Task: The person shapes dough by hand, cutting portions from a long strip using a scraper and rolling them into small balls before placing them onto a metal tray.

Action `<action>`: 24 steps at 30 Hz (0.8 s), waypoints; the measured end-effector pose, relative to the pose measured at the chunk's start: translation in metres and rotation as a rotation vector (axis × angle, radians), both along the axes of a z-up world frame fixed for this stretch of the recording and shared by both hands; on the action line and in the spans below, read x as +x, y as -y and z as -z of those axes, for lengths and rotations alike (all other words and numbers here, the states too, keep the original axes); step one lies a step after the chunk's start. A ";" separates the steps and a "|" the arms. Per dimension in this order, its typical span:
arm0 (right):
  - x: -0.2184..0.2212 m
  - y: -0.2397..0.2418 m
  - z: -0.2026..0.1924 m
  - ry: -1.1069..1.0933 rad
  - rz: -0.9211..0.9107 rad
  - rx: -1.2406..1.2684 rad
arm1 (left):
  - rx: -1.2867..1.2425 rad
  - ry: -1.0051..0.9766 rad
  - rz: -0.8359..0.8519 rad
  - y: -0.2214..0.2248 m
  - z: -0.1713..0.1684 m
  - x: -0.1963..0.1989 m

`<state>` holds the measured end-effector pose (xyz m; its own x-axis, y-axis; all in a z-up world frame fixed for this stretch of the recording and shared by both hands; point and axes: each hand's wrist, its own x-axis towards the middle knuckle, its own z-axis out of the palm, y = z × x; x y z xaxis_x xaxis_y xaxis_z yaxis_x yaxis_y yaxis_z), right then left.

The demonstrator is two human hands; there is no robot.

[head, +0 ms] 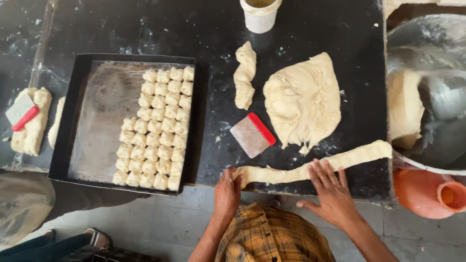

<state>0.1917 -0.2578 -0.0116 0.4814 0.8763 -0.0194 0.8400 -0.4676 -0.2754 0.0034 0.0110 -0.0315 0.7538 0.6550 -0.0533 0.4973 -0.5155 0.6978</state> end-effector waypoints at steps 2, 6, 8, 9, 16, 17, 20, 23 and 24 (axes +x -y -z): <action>-0.020 -0.013 -0.005 0.030 0.024 0.052 | -0.268 -0.084 0.038 -0.026 0.001 -0.011; -0.058 -0.055 -0.005 0.058 0.009 0.066 | -0.229 0.264 0.214 -0.073 -0.009 -0.009; -0.077 -0.059 -0.005 0.012 0.130 0.089 | -0.219 0.247 0.250 -0.066 -0.011 -0.014; -0.087 -0.061 -0.006 -0.018 0.183 0.099 | -0.216 0.229 0.218 -0.061 -0.013 -0.019; -0.111 -0.121 -0.013 0.001 0.107 0.012 | -0.100 0.392 0.266 -0.069 -0.022 -0.030; -0.117 -0.124 -0.018 0.019 0.129 0.041 | -0.109 0.412 0.296 -0.074 -0.024 -0.032; -0.132 -0.145 -0.026 0.043 0.121 0.018 | -0.340 0.155 0.245 -0.089 -0.031 -0.035; -0.137 -0.164 -0.027 -0.090 0.179 -0.281 | -0.306 0.084 0.262 -0.107 -0.036 -0.041; -0.137 -0.169 -0.025 -0.157 0.212 -0.418 | -0.227 0.146 0.264 -0.111 -0.035 -0.040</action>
